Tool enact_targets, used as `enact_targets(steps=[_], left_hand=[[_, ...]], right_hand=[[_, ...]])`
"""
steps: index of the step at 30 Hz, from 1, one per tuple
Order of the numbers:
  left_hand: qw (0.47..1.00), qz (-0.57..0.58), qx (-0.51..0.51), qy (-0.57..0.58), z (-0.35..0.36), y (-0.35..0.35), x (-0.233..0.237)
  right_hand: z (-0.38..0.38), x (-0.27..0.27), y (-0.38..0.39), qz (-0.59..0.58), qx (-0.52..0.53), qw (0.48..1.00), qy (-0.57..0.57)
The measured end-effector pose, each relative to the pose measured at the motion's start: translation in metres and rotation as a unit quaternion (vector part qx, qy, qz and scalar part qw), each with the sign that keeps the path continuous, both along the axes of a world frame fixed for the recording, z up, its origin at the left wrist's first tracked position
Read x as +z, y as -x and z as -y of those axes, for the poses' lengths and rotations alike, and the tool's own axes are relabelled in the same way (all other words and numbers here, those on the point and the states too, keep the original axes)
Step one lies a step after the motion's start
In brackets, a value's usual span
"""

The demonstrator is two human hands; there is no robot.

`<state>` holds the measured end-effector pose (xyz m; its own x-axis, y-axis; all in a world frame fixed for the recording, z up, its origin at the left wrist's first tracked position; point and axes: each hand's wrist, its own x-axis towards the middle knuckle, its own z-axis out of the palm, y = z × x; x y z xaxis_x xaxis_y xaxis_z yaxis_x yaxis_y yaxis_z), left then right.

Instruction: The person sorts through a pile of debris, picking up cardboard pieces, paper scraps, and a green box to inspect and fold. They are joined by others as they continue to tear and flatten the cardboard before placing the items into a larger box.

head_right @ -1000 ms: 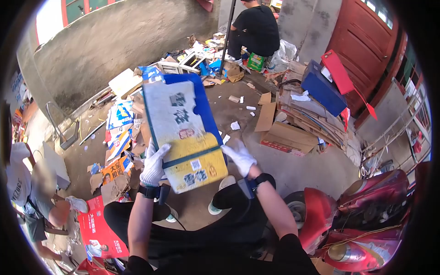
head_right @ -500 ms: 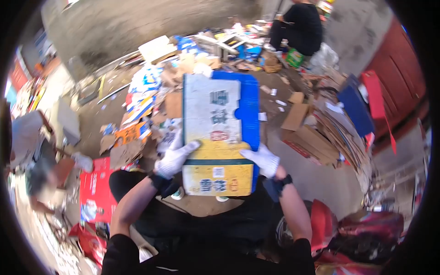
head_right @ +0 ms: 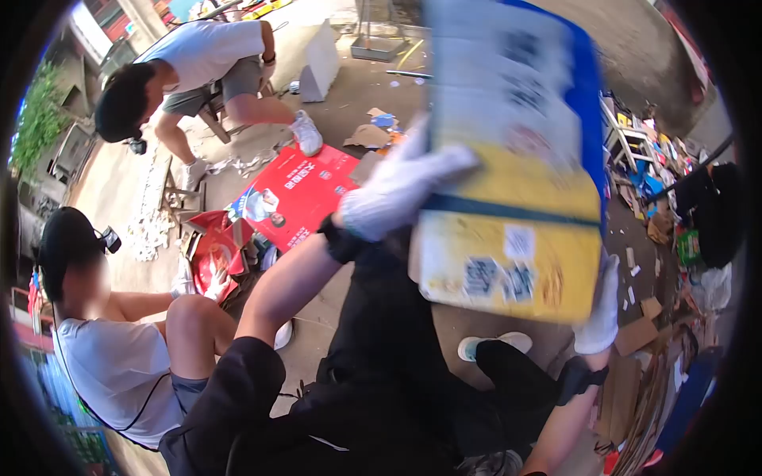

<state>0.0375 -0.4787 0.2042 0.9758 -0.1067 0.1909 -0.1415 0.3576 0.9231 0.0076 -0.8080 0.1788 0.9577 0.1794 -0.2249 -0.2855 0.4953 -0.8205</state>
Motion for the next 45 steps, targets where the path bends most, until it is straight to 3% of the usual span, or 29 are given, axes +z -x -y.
enact_targets(steps=[1, 2, 3, 4, 7, 9, 10, 11, 12, 13, 15, 17, 21, 22, 23, 24, 25, 26, 27, 30, 32, 37, 39, 40, 41, 42, 43, 44, 45], left_hand=[[0.997, -0.026, 0.077, 0.016, -0.026, 0.011, 0.002], [0.988, -0.034, 0.140, 0.054, -0.052, 0.018, -0.013], [0.975, -0.054, 0.209, 0.041, -0.081, 0.027, -0.031], [0.965, -0.056, 0.241, 0.082, -0.103, 0.040, -0.044], [0.909, -0.099, 0.402, 0.054, -0.192, 0.057, -0.142], [0.892, -0.157, 0.371, 0.204, -0.222, 0.067, -0.188], [0.913, -0.208, 0.272, 0.221, -0.227, 0.082, -0.203], [0.900, -0.293, 0.255, -0.196, -0.291, 0.101, -0.304], [0.874, -0.312, 0.139, -0.345, -0.307, 0.105, -0.342], [0.841, -0.374, 0.101, -0.377, -0.314, 0.110, -0.381], [0.757, -0.481, -0.001, -0.443, -0.207, 0.105, -0.274], [0.785, -0.547, -0.021, -0.292, -0.190, 0.082, -0.320], [0.847, -0.437, -0.051, -0.300, -0.134, 0.007, -0.359], [0.835, -0.170, -0.079, -0.517, -0.135, -0.006, -0.383], [0.724, 0.120, -0.087, -0.674, -0.134, -0.023, -0.403], [0.736, 0.040, -0.134, -0.662, -0.121, -0.035, -0.390], [0.698, -0.083, -0.201, -0.682, -0.094, -0.051, -0.342], [0.760, 0.063, -0.164, -0.625, -0.108, -0.059, -0.376], [0.771, 0.032, -0.152, -0.618, -0.107, -0.073, -0.393], [0.704, 0.107, -0.217, -0.668, -0.102, -0.106, -0.366], [0.621, 0.084, -0.242, -0.741, -0.101, -0.127, -0.362], [0.670, 0.193, -0.202, -0.688, -0.107, -0.148, -0.326], [0.634, 0.296, -0.252, -0.668, -0.110, -0.165, -0.315], [0.561, 0.290, -0.308, -0.712, -0.101, -0.179, -0.297], [0.542, 0.333, -0.266, -0.724, -0.101, -0.193, -0.294], [0.517, 0.183, -0.247, -0.799, -0.054, -0.178, -0.218], [0.474, 0.317, -0.268, -0.777, -0.091, -0.229, -0.285], [0.456, 0.319, -0.255, -0.791, -0.070, -0.236, -0.255], [0.597, 0.092, -0.227, -0.764, -0.031, -0.230, -0.208]], right_hand=[[-0.007, -0.009, -0.008, 0.046, -0.017, 0.998, 0.047], [0.000, -0.018, -0.015, 0.104, 0.108, 0.988, 0.041], [0.003, -0.031, -0.017, 0.056, 0.074, 0.995, 0.036], [0.008, -0.044, -0.024, 0.035, 0.121, 0.992, 0.017], [0.023, -0.053, -0.010, 0.054, 0.133, 0.988, 0.050], [0.041, -0.058, -0.011, 0.012, 0.096, 0.994, 0.056], [0.051, -0.061, -0.008, -0.029, 0.088, 0.995, 0.047], [0.062, -0.064, -0.002, -0.030, 0.072, 0.996, 0.053], [0.072, -0.066, 0.003, -0.020, 0.067, 0.997, 0.046], [0.084, -0.068, 0.006, -0.009, 0.062, 0.997, 0.038], [0.114, -0.072, 0.018, -0.012, 0.044, 0.998, 0.040], [0.135, -0.075, 0.028, -0.051, 0.013, 0.997, 0.050], [0.172, -0.101, 0.032, -0.109, -0.005, 0.994, -0.032], [0.182, -0.111, 0.034, -0.116, -0.015, 0.993, -0.008], [0.189, -0.116, 0.034, -0.124, -0.026, 0.992, 0.012], [0.189, -0.112, 0.035, -0.109, -0.018, 0.992, 0.053], [0.191, -0.112, 0.035, -0.097, -0.035, 0.993, 0.054], [0.191, -0.113, 0.036, -0.099, -0.026, 0.993, 0.053], [0.193, -0.115, 0.037, -0.101, -0.016, 0.993, 0.050], [0.195, -0.116, 0.040, -0.083, -0.013, 0.996, 0.038], [0.194, -0.113, 0.042, -0.079, -0.019, 0.995, 0.054], [0.180, -0.115, 0.040, -0.052, -0.009, 0.999, 0.009], [0.170, -0.125, 0.037, -0.046, -0.025, 0.999, -0.005], [0.161, -0.120, 0.033, -0.056, -0.011, 0.998, -0.039], [0.157, -0.125, 0.028, -0.063, -0.015, 0.997, -0.045], [0.154, -0.136, 0.022, -0.050, -0.006, 0.998, -0.033], [0.152, -0.146, 0.020, -0.042, 0.006, 0.999, -0.021], [0.148, -0.155, 0.016, -0.054, 0.006, 0.998, -0.025], [0.145, -0.163, 0.011, -0.065, 0.022, 0.995, -0.076]])
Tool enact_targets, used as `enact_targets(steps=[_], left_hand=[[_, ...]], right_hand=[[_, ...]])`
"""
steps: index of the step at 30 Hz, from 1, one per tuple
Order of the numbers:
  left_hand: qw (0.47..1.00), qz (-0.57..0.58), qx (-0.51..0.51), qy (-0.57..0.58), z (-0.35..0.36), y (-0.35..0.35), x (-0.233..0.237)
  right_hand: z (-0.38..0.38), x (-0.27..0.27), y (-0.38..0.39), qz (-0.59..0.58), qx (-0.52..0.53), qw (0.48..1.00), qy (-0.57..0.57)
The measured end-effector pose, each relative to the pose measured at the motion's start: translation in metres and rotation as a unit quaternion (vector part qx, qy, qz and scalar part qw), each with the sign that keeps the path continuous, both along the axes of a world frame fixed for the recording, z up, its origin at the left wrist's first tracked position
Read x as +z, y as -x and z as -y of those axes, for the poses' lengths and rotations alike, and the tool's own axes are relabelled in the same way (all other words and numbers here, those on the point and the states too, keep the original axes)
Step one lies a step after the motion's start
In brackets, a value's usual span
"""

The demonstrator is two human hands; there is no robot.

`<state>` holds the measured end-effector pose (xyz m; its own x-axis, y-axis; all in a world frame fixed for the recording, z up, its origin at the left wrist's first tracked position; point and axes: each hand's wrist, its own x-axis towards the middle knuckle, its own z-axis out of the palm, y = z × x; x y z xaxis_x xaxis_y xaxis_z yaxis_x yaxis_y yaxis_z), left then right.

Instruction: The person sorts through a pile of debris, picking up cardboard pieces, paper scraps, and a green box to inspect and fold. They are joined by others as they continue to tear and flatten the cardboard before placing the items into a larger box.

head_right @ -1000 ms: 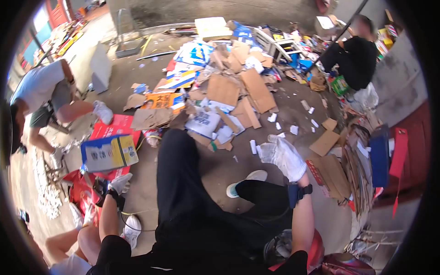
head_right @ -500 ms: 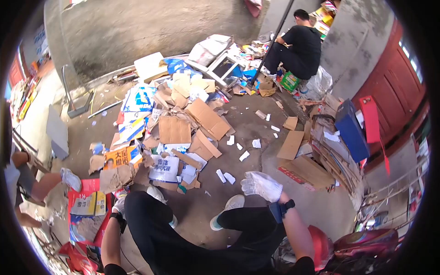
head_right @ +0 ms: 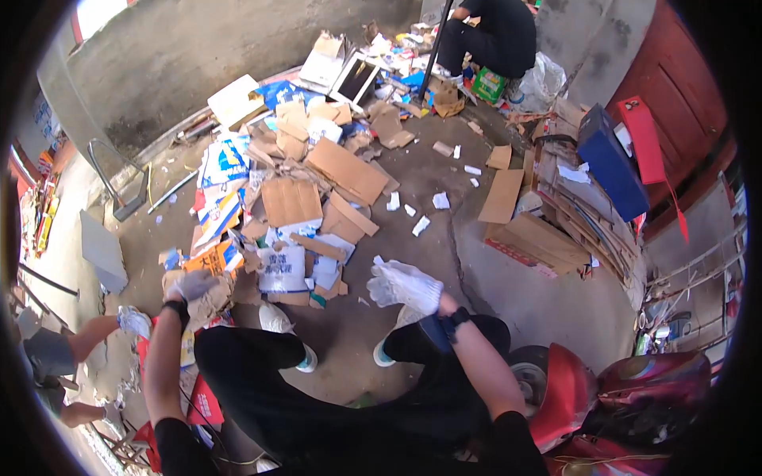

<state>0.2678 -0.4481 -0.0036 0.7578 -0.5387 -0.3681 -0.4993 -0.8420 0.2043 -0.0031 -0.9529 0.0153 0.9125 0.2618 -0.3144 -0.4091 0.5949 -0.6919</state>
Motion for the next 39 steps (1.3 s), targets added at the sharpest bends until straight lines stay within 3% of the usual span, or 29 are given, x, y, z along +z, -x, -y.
enact_targets(steps=[1, 2, 3, 5, 6, 7, 8, 9, 10, 12, 14, 15, 17, 18, 20, 22, 23, 24, 25, 26, 28, 32, 33, 34, 35, 36, 37, 38, 39], left_hand=[[0.995, 0.016, -0.085, 0.049, -0.013, -0.039, -0.041], [1.000, 0.005, 0.013, -0.001, 0.033, -0.025, 0.014], [0.999, 0.010, -0.015, 0.035, 0.039, -0.051, -0.011], [0.999, -0.033, 0.012, 0.021, 0.106, -0.041, 0.037], [0.995, -0.002, -0.063, 0.081, 0.095, -0.085, -0.042], [0.998, -0.036, -0.032, 0.050, 0.121, -0.083, -0.045], [0.998, -0.031, -0.034, 0.032, 0.120, -0.110, -0.116], [0.994, -0.073, 0.071, 0.031, 0.158, -0.083, -0.083], [0.998, -0.051, -0.044, 0.012, 0.141, -0.124, -0.216], [0.989, -0.096, 0.099, 0.043, 0.186, -0.087, -0.160], [0.978, -0.107, 0.177, 0.024, 0.205, -0.105, -0.200], [0.974, -0.028, 0.217, 0.058, 0.209, -0.108, -0.217], [0.962, -0.035, 0.255, 0.090, 0.198, -0.142, -0.265], [0.950, -0.030, 0.287, 0.121, 0.193, -0.162, -0.290], [0.944, -0.013, 0.317, 0.084, 0.182, -0.193, -0.303], [0.947, -0.015, 0.319, 0.034, 0.176, -0.220, -0.292], [0.945, 0.035, 0.323, 0.033, 0.168, -0.231, -0.290], [0.942, 0.083, 0.323, 0.033, 0.160, -0.243, -0.297], [0.951, 0.152, 0.267, 0.039, 0.139, -0.259, -0.321], [0.960, 0.090, 0.265, 0.014, 0.136, -0.268, -0.307], [0.965, 0.038, 0.253, 0.052, 0.116, -0.281, -0.322], [0.914, -0.116, 0.329, 0.205, 0.127, -0.278, -0.315], [0.911, -0.040, 0.348, 0.217, 0.137, -0.268, -0.306], [0.886, -0.121, 0.403, 0.197, 0.148, -0.258, -0.295], [0.874, -0.201, 0.379, 0.228, 0.152, -0.249, -0.308], [0.898, -0.292, 0.239, 0.226, 0.161, -0.237, -0.295], [0.955, -0.183, 0.135, 0.192, 0.153, -0.228, -0.357], [0.910, -0.303, 0.189, 0.213, 0.164, -0.212, -0.341], [0.807, -0.438, 0.259, 0.302, 0.172, -0.194, -0.339]], right_hand=[[-0.001, -0.009, -0.006, -0.011, 0.014, 0.999, -0.051], [0.000, -0.021, -0.008, -0.019, 0.019, 0.998, -0.054], [-0.004, -0.036, -0.007, -0.019, 0.001, 1.000, -0.006], [-0.008, -0.045, -0.017, -0.029, -0.009, 0.999, 0.041], [-0.017, -0.028, -0.022, -0.065, -0.001, 0.989, 0.136], [-0.024, -0.015, -0.026, -0.101, 0.008, 0.968, 0.229], [-0.027, -0.013, -0.027, -0.110, 0.015, 0.968, 0.227], [-0.028, -0.013, -0.027, -0.086, 0.024, 0.966, 0.244], [-0.028, -0.013, -0.028, -0.062, 0.035, 0.963, 0.261], [-0.029, -0.002, -0.035, -0.078, 0.056, 0.952, 0.291], [-0.023, -0.011, -0.038, -0.029, 0.108, 0.895, 0.432], [-0.020, -0.026, -0.039, -0.087, 0.087, 0.926, 0.356], [-0.019, -0.056, -0.042, -0.201, 0.021, 0.959, 0.200], [-0.010, -0.076, -0.060, -0.205, 0.029, 0.957, 0.201], [-0.002, -0.130, -0.087, -0.371, 0.010, 0.915, 0.157], [0.016, -0.208, -0.130, -0.381, 0.012, 0.917, 0.118], [0.012, -0.238, -0.157, -0.427, -0.067, 0.894, 0.119], [0.041, -0.330, -0.148, -0.340, -0.079, 0.935, -0.062], [0.033, -0.339, -0.177, -0.338, -0.129, 0.932, 0.021], [0.023, -0.352, -0.198, -0.343, -0.135, 0.929, 0.018], [0.004, -0.372, -0.228, -0.350, -0.235, 0.891, 0.171], [-0.024, -0.364, -0.258, -0.344, -0.309, 0.876, 0.139], [-0.032, -0.359, -0.264, -0.298, -0.277, 0.907, 0.109], [-0.041, -0.354, -0.270, -0.250, -0.243, 0.934, 0.078], [-0.044, -0.365, -0.277, -0.235, -0.190, 0.953, 0.034], [-0.050, -0.365, -0.287, -0.231, -0.191, 0.954, 0.031], [-0.059, -0.363, -0.299, -0.152, -0.122, 0.963, 0.185], [-0.071, -0.359, -0.300, -0.075, -0.047, 0.939, 0.333], [-0.081, -0.349, -0.297, -0.136, -0.066, 0.848, 0.508]])
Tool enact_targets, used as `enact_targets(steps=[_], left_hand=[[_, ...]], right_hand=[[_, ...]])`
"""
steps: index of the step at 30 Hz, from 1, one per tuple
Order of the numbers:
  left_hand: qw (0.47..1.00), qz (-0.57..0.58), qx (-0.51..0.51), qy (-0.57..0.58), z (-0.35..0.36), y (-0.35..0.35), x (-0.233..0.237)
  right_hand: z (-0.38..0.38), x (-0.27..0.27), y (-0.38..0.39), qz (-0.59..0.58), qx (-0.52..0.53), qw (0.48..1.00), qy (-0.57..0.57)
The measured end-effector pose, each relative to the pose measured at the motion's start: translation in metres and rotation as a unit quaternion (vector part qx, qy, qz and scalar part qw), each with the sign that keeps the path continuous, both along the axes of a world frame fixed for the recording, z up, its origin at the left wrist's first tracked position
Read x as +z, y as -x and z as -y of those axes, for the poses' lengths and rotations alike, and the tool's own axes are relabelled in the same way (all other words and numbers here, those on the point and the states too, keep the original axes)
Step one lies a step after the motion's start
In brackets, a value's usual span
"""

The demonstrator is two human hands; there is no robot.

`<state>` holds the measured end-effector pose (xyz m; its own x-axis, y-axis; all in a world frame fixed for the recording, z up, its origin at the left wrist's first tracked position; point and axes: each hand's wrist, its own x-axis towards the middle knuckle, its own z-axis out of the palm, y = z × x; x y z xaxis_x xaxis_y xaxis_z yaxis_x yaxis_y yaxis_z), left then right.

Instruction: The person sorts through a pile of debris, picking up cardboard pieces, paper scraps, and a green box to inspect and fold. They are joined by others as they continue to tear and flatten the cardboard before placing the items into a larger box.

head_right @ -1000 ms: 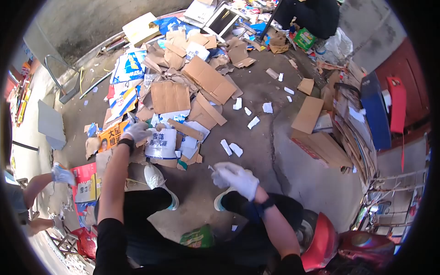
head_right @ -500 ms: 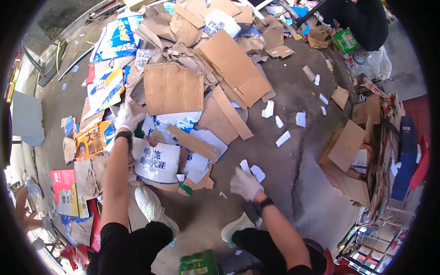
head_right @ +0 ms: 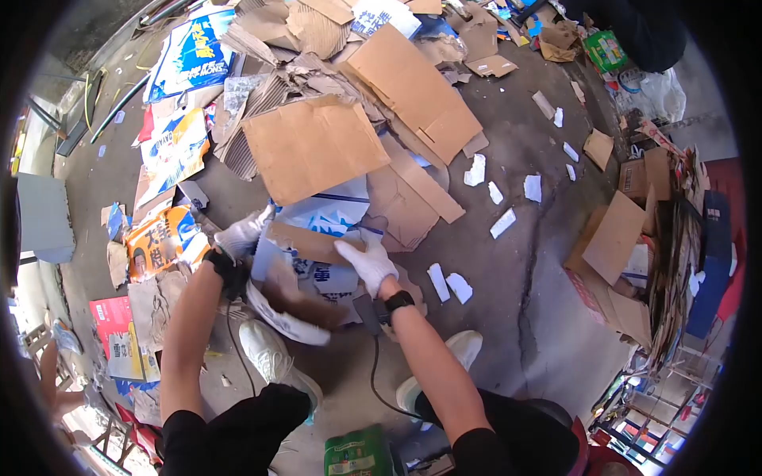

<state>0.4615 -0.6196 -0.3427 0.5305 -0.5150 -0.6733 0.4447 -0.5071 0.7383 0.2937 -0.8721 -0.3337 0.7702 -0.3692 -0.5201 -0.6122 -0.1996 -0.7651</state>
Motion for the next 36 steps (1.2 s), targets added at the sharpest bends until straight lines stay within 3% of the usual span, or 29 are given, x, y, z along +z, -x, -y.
enact_targets(steps=[1, 2, 4, 5, 7, 8, 11, 13, 15, 16, 18, 19, 21, 22, 23, 25, 27, 28, 31, 33, 36], left_hand=[[0.980, -0.148, 0.081, 0.110, 0.006, 0.013, 0.002], [0.979, -0.147, 0.082, 0.114, 0.008, 0.022, 0.008], [0.935, -0.233, 0.121, 0.237, 0.011, 0.035, 0.024], [0.937, -0.231, 0.116, 0.237, 0.014, 0.046, 0.029], [0.965, -0.090, 0.092, 0.230, 0.032, 0.070, 0.037], [0.949, -0.166, 0.127, 0.235, 0.053, 0.082, 0.102], [0.966, -0.190, 0.060, 0.162, 0.066, 0.098, 0.074], [0.958, -0.193, 0.095, 0.191, 0.078, 0.116, 0.051], [0.994, -0.093, 0.060, 0.003, 0.094, 0.124, 0.048], [0.994, -0.092, 0.058, 0.008, 0.098, 0.129, 0.049], [0.997, 0.000, 0.048, -0.065, 0.122, 0.143, 0.141], [0.997, 0.002, 0.043, -0.060, 0.125, 0.147, 0.138], [0.991, 0.012, 0.121, 0.049, 0.118, 0.149, 0.124], [0.981, 0.007, 0.142, 0.129, 0.112, 0.152, 0.149], [0.984, 0.054, 0.148, 0.086, 0.107, 0.146, 0.136], [0.967, 0.043, 0.202, 0.147, 0.101, 0.155, 0.206], [0.962, 0.055, 0.224, 0.146, 0.088, 0.155, 0.242], [0.953, 0.080, 0.245, 0.157, 0.084, 0.152, 0.255], [0.894, 0.220, 0.333, 0.202, 0.063, 0.151, 0.303], [0.895, 0.211, 0.350, 0.178, 0.041, 0.170, 0.379], [0.805, 0.173, 0.460, 0.331, 0.010, 0.147, 0.406]], right_hand=[[0.002, 0.012, 0.002, 0.002, -0.001, 1.000, 0.003], [0.009, 0.024, 0.007, 0.012, 0.027, 0.999, -0.025], [0.023, 0.048, 0.016, 0.004, 0.059, 0.997, -0.058], [0.027, 0.053, 0.024, 0.007, 0.055, 0.997, -0.057], [0.035, 0.040, 0.039, -0.068, 0.034, 0.997, 0.034], [0.038, 0.024, 0.050, -0.076, 0.032, 0.996, 0.046], [0.049, 0.019, 0.083, -0.024, 0.028, 0.999, 0.010], [0.061, 0.019, 0.102, -0.010, 0.015, 1.000, 0.004], [0.068, 0.035, 0.114, 0.007, 0.005, 1.000, 0.001], [0.074, 0.045, 0.117, 0.014, -0.034, 0.999, 0.032], [0.087, 0.078, 0.126, 0.026, -0.066, 0.993, 0.092], [0.100, 0.075, 0.131, 0.051, -0.059, 0.992, 0.104], [0.105, 0.186, 0.122, -0.020, 0.024, 0.992, 0.120], [0.113, 0.200, 0.123, 0.022, 0.032, 0.986, 0.165], [0.121, 0.213, 0.128, 0.063, 0.041, 0.975, 0.209], [0.119, 0.292, 0.133, 0.163, 0.058, 0.975, 0.136], [0.128, 0.335, 0.146, 0.184, 0.078, 0.966, 0.164], [0.132, 0.350, 0.155, 0.199, 0.071, 0.970, 0.124], [0.123, 0.384, 0.179, 0.255, 0.040, 0.963, -0.076], [0.118, 0.399, 0.201, 0.265, 0.066, 0.957, -0.103], [0.119, 0.403, 0.231, 0.243, 0.062, 0.958, -0.138]])
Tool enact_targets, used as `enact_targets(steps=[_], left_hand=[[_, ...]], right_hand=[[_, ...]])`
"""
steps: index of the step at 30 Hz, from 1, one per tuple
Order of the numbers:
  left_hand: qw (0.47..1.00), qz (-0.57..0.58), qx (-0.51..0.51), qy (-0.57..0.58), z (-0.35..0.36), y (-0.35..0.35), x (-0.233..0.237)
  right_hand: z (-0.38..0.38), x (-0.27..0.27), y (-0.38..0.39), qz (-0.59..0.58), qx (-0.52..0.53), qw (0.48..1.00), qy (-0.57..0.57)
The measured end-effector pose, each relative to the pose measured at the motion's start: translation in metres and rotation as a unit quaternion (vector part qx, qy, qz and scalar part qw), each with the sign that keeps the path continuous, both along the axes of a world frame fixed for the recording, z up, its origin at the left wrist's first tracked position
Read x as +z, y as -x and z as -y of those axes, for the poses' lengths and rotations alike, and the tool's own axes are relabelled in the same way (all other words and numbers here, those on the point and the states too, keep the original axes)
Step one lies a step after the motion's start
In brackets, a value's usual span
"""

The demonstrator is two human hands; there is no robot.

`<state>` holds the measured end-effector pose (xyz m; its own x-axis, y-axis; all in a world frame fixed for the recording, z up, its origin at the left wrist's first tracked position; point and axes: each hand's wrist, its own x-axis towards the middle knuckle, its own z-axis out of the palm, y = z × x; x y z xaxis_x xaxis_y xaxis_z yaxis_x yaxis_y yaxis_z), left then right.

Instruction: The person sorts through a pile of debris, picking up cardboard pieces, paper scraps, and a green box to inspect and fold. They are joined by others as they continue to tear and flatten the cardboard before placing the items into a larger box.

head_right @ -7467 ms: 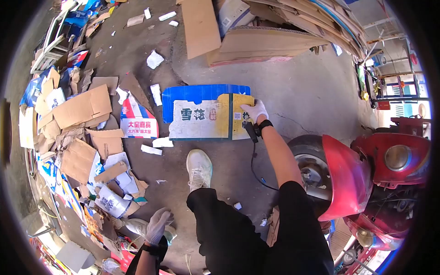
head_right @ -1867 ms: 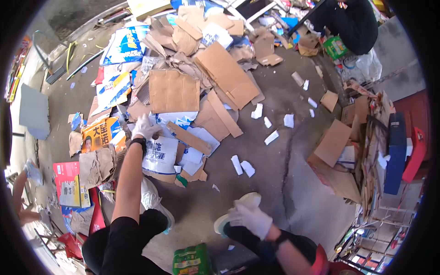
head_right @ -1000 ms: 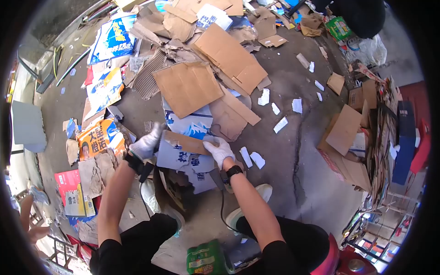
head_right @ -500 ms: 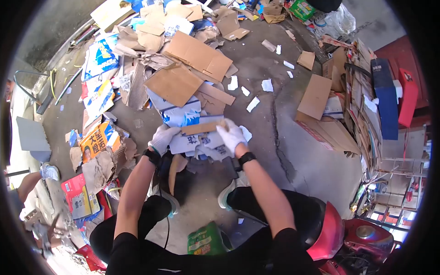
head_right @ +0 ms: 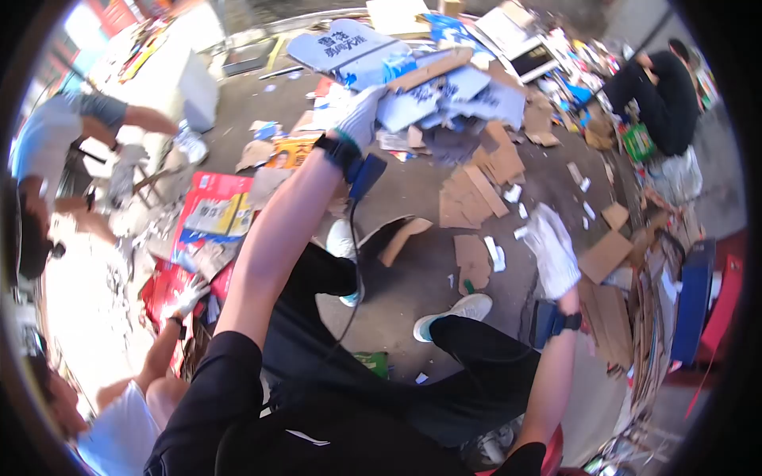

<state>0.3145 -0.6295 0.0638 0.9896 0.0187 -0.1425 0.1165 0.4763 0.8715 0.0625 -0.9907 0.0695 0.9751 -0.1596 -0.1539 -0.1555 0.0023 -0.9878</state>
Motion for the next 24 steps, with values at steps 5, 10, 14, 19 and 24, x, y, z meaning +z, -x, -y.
enact_targets(steps=[5, 10, 14, 19, 24], left_hand=[[0.994, 0.011, 0.107, 0.034, -0.109, 0.030, 0.089], [0.916, 0.246, 0.179, -0.261, -0.266, -0.018, -0.002], [0.923, 0.230, 0.202, -0.235, -0.365, 0.050, -0.027], [0.962, 0.046, 0.242, 0.116, -0.349, 0.199, 0.001], [0.853, -0.115, -0.088, -0.501, -0.390, 0.294, -0.151]], right_hand=[[0.001, -0.011, 0.017, -0.040, 0.000, 0.998, -0.053], [-0.006, 0.002, 0.026, -0.053, 0.010, 0.987, -0.152], [-0.008, 0.006, 0.041, -0.035, 0.032, 0.988, -0.147], [0.002, -0.005, 0.062, -0.039, 0.028, 0.988, -0.148], [0.010, -0.012, 0.084, -0.069, 0.030, 0.981, -0.181]])
